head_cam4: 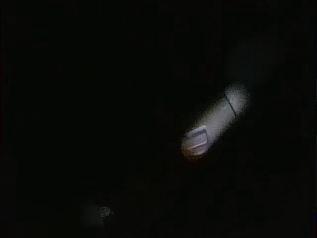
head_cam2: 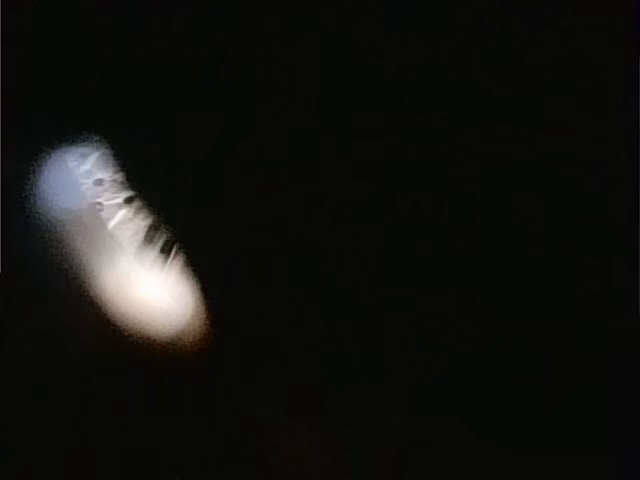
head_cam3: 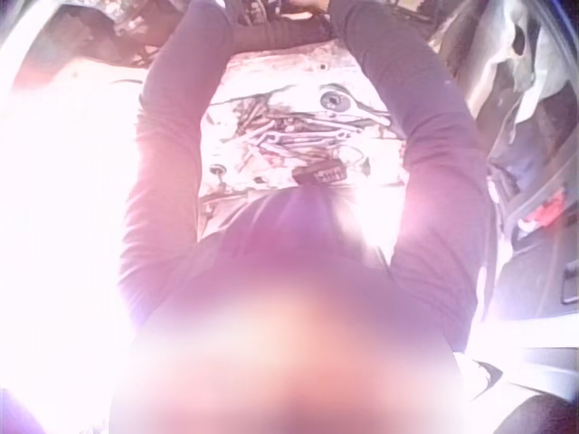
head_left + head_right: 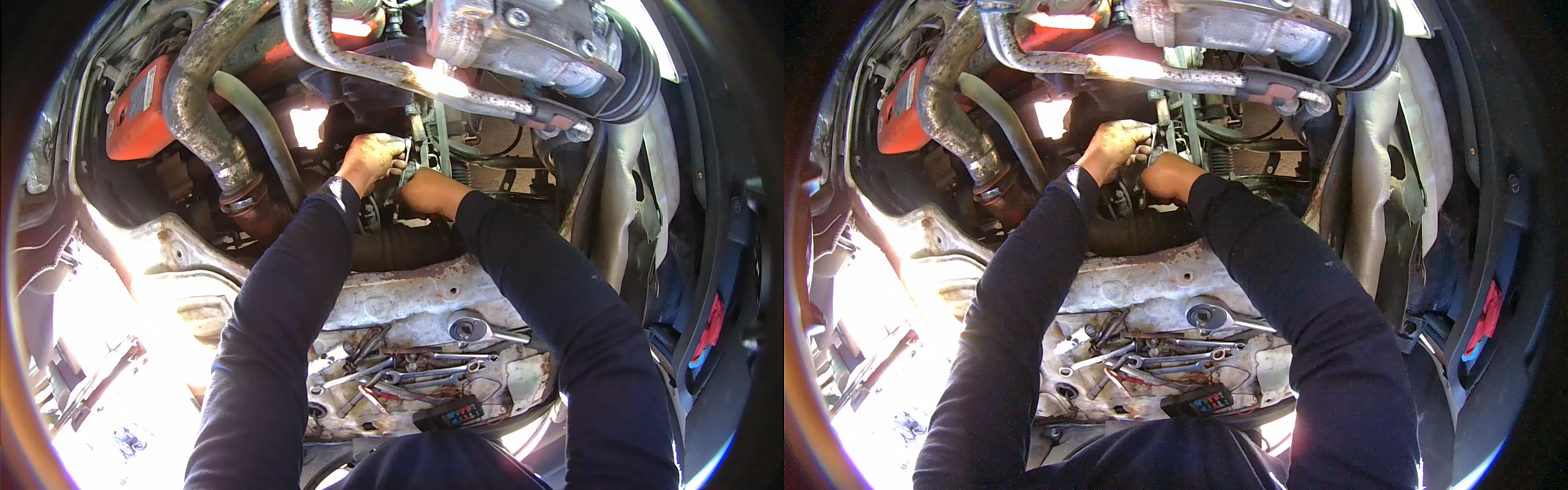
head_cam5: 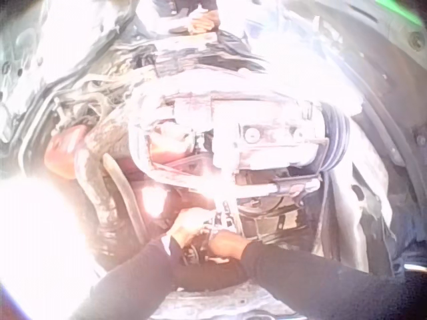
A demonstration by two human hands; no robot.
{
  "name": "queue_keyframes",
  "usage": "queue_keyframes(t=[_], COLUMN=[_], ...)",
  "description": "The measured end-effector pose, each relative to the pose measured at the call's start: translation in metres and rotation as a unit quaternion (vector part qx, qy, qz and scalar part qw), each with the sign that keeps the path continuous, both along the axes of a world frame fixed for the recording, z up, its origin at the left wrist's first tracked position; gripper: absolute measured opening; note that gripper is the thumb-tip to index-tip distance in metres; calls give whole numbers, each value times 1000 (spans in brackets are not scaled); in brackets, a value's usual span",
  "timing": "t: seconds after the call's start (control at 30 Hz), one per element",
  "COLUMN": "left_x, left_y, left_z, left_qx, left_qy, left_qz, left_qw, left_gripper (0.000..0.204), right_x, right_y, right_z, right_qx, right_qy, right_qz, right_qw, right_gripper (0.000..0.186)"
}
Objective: The person works inside a car engine bay, using a wrench to tighten bolts on a component near the alternator. They then reposition a black plastic cover over the engine area.
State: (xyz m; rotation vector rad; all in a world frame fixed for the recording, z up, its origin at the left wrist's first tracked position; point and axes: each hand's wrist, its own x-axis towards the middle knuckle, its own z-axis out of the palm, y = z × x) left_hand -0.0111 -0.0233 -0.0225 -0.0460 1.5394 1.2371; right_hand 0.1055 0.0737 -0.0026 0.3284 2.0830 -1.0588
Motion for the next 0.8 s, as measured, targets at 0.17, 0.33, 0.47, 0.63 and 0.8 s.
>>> queue_keyframes(t=[0.17,0.33,0.47,0.63,0.8], left_x=[-9,-17,-19,-20,-21], left_y=[0,-7,-8,-11,-15], left_z=[-1,-4,-6,-9,-14], left_qx=[13,64,53,54,78], left_qy=[21,-1,-127,-95,-170], left_qz=[-44,-44,21,-8,26], left_qw=[999,997,990,994,982], left_gripper=[11,10,7,11,8], right_x=[-8,-27,-30,-34,-42], right_y=[-7,30,31,20,22], right_z=[32,58,61,66,65], right_qx=[-186,-518,-479,-356,-313], right_qy=[-193,-250,-245,-210,-200], right_qz=[-363,-516,-491,-440,-466], right_qw=[893,634,685,797,803], right_gripper=[21,27,29,31,33])
